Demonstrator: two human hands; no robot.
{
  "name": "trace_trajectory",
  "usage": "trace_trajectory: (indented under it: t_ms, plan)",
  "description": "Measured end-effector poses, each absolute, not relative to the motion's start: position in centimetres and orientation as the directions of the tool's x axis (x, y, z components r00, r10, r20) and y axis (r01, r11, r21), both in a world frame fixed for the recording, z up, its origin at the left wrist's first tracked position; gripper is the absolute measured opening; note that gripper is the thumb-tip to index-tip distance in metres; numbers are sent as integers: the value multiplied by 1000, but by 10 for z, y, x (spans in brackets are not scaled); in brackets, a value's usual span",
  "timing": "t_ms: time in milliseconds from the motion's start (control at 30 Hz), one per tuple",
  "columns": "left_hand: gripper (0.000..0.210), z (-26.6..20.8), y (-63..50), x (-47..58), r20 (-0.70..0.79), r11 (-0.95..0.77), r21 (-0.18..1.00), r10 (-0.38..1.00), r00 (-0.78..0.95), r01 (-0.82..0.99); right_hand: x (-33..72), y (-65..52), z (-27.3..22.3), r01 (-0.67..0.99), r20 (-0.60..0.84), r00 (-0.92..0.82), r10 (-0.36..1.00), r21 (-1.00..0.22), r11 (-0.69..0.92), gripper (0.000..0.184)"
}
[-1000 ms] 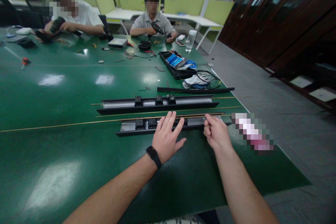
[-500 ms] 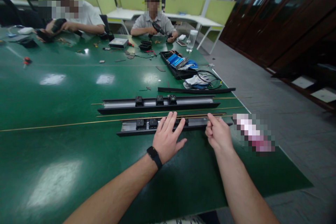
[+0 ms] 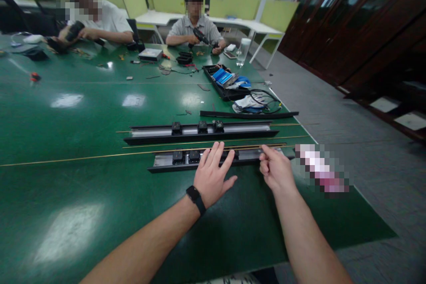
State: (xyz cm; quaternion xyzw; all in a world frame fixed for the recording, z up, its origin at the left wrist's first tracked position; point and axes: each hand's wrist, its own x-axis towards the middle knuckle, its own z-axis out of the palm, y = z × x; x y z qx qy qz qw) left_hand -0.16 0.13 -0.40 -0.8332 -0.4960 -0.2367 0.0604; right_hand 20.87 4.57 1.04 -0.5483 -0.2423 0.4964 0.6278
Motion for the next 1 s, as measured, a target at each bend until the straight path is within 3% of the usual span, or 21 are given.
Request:
trace_trajectory:
  t_ms: [1000]
  plan:
    - [76,-4,2,-2,445,-503,142,802,399,852,207,46,10,-347,-225,442,868,-935,-65,38]
